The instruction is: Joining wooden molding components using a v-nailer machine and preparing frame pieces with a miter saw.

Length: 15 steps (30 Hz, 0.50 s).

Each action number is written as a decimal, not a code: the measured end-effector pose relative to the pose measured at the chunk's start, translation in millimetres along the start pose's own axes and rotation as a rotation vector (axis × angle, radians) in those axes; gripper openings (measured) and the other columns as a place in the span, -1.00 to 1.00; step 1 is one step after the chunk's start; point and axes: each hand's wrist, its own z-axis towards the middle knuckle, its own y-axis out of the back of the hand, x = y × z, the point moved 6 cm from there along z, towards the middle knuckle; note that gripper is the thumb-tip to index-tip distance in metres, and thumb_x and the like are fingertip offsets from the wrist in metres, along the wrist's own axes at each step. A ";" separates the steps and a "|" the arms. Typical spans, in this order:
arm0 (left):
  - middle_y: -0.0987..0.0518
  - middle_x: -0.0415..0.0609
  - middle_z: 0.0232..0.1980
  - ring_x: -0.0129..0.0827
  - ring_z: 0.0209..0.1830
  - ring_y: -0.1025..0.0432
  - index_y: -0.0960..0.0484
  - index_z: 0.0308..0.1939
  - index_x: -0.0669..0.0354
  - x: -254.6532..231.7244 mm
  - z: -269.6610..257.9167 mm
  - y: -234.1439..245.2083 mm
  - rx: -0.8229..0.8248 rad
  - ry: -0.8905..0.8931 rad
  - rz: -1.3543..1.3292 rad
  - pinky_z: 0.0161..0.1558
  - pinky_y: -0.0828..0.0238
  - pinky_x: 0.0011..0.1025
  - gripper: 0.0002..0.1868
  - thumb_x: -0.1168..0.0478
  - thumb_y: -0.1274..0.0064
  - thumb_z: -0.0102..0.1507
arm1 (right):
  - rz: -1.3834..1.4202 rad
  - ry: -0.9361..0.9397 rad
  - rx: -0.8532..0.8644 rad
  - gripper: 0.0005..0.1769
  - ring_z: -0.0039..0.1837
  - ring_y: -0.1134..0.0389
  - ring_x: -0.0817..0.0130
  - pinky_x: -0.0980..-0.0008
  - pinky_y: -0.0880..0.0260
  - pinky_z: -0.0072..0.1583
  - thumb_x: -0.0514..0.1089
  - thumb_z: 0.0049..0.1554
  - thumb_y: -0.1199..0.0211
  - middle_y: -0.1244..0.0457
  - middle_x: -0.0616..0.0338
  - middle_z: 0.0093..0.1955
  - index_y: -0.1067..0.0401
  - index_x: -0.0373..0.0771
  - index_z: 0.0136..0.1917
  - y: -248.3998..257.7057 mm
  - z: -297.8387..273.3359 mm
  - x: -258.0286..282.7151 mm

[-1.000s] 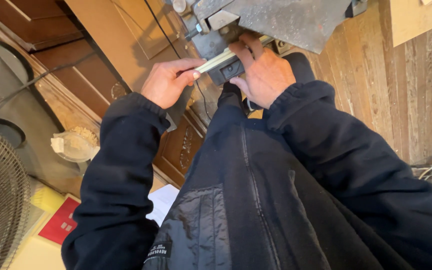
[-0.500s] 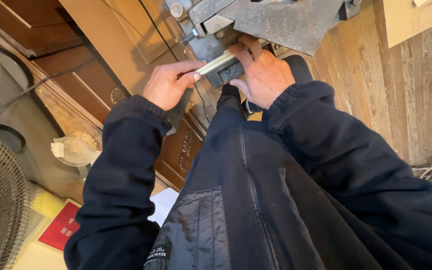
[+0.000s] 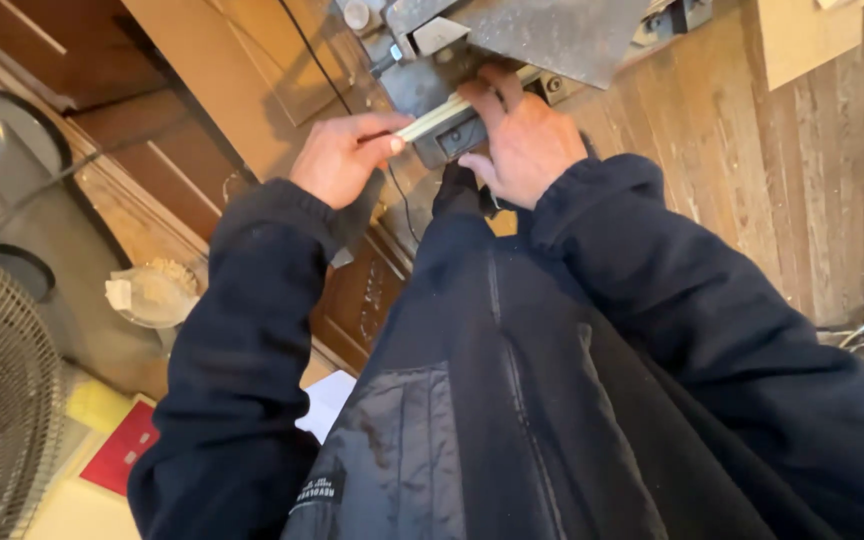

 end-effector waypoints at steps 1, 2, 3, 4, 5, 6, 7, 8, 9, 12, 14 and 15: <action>-0.71 -0.08 -0.21 -0.44 -0.35 -0.52 -0.68 0.16 0.16 -0.1 -2.6 -1.0 0.001 0.007 0.001 -0.20 -0.50 -0.42 -0.68 0.23 -0.07 0.33 | 0.006 0.000 0.003 -0.15 0.19 -0.35 -0.11 0.05 -0.45 0.07 0.10 0.06 -0.50 -0.11 -0.11 0.45 -0.23 -0.22 0.47 -3.7 -2.9 0.8; -0.70 -0.08 -0.21 -0.46 -0.34 -0.52 -0.67 0.17 0.16 -1.2 1.7 -1.1 0.021 0.006 -0.001 -0.19 -0.50 -0.42 -0.68 0.24 -0.07 0.34 | 0.005 0.014 -0.009 -0.15 0.19 -0.35 -0.11 0.06 -0.45 0.08 0.10 0.03 -0.50 -0.11 -0.12 0.44 -0.23 -0.21 0.46 -4.9 -1.6 -0.3; -0.69 -0.08 -0.21 -0.47 -0.34 -0.52 -0.67 0.18 0.17 -2.1 5.3 -1.2 0.041 0.006 -0.004 -0.18 -0.51 -0.42 -0.68 0.24 -0.07 0.35 | 0.003 0.027 -0.021 -0.14 0.19 -0.35 -0.11 0.06 -0.46 0.09 0.10 0.01 -0.51 -0.11 -0.13 0.44 -0.23 -0.21 0.44 -6.4 -0.7 -1.0; -0.69 -0.08 -0.21 -0.47 -0.34 -0.52 -0.67 0.18 0.17 -2.3 8.9 0.5 0.041 0.000 0.000 -0.18 -0.51 -0.42 -0.68 0.24 -0.07 0.35 | 0.000 0.027 -0.028 -0.14 0.19 -0.35 -0.11 0.06 -0.46 0.09 0.10 0.01 -0.51 -0.11 -0.13 0.44 -0.23 -0.21 0.44 -3.9 0.9 0.0; -0.69 -0.08 -0.19 -0.48 -0.32 -0.52 -0.66 0.18 0.17 -1.7 12.1 1.1 0.054 -0.001 -0.036 -0.17 -0.51 -0.43 -0.68 0.25 -0.06 0.35 | -0.012 0.027 -0.056 -0.16 0.18 -0.36 -0.10 0.06 -0.46 0.08 0.09 0.00 -0.51 -0.12 -0.10 0.43 -0.24 -0.19 0.43 -0.9 2.2 1.3; -0.68 -0.09 -0.16 -0.49 -0.31 -0.52 -0.66 0.19 0.17 0.9 9.6 -2.5 0.075 0.013 -0.079 -0.17 -0.52 -0.44 -0.68 0.25 -0.06 0.36 | -0.015 0.021 -0.068 -0.17 0.17 -0.37 -0.08 0.07 -0.47 0.07 0.07 -0.01 -0.51 -0.12 -0.07 0.43 -0.25 -0.18 0.42 -0.1 -2.3 4.6; -0.68 -0.09 -0.16 -0.49 -0.31 -0.52 -0.66 0.19 0.17 3.7 4.8 -3.1 0.082 0.022 -0.084 -0.17 -0.52 -0.44 -0.68 0.25 -0.06 0.36 | -0.010 0.015 -0.058 -0.17 0.17 -0.37 -0.08 0.07 -0.47 0.07 0.07 -0.01 -0.51 -0.12 -0.07 0.43 -0.25 -0.18 0.42 -3.3 -3.8 5.2; -0.69 -0.10 -0.14 -0.49 -0.30 -0.51 -0.65 0.20 0.17 4.5 4.3 -4.4 0.096 0.023 -0.111 -0.17 -0.53 -0.45 -0.68 0.25 -0.06 0.36 | -0.006 0.023 -0.066 -0.21 0.16 -0.38 -0.07 0.08 -0.47 0.05 0.03 0.05 -0.50 -0.13 -0.05 0.42 -0.25 -0.19 0.43 -2.9 -3.5 3.9; -0.69 -0.11 -0.12 -0.49 -0.30 -0.51 -0.64 0.21 0.16 4.7 3.3 -5.1 0.110 0.024 -0.139 -0.18 -0.53 -0.46 -0.67 0.25 -0.05 0.36 | -0.001 0.032 -0.074 -0.25 0.15 -0.39 -0.06 0.09 -0.47 0.02 0.00 0.10 -0.49 -0.13 -0.03 0.42 -0.25 -0.19 0.45 -1.8 -3.1 3.3; -0.69 -0.12 -0.10 -0.48 -0.30 -0.51 -0.63 0.23 0.16 9.4 -5.6 12.1 0.094 0.031 -0.095 -0.17 -0.53 -0.48 -0.65 0.26 -0.03 0.36 | -0.062 0.152 -0.079 -0.36 0.03 -0.43 0.02 0.13 -0.45 -0.13 -0.16 0.09 -0.33 -0.18 0.00 0.37 -0.27 -0.22 0.42 -1.2 -2.0 18.1; -0.68 -0.10 -0.09 -0.48 -0.28 -0.51 -0.63 0.24 0.19 22.2 -27.5 25.4 0.092 0.052 -0.121 -0.16 -0.52 -0.48 -0.64 0.26 -0.03 0.37 | -0.102 0.165 -0.074 -0.44 -0.02 -0.43 0.07 0.15 -0.46 -0.13 -0.21 0.14 -0.26 -0.20 0.05 0.35 -0.30 -0.18 0.41 -2.0 4.2 26.8; -0.67 -0.07 -0.09 -0.47 -0.26 -0.50 -0.62 0.25 0.22 29.0 -38.5 29.3 0.103 0.076 -0.148 -0.15 -0.51 -0.47 -0.64 0.26 -0.02 0.38 | -0.138 0.165 -0.067 -0.51 -0.07 -0.44 0.12 0.16 -0.47 -0.13 -0.26 0.19 -0.18 -0.23 0.10 0.33 -0.32 -0.14 0.40 -2.3 5.6 30.1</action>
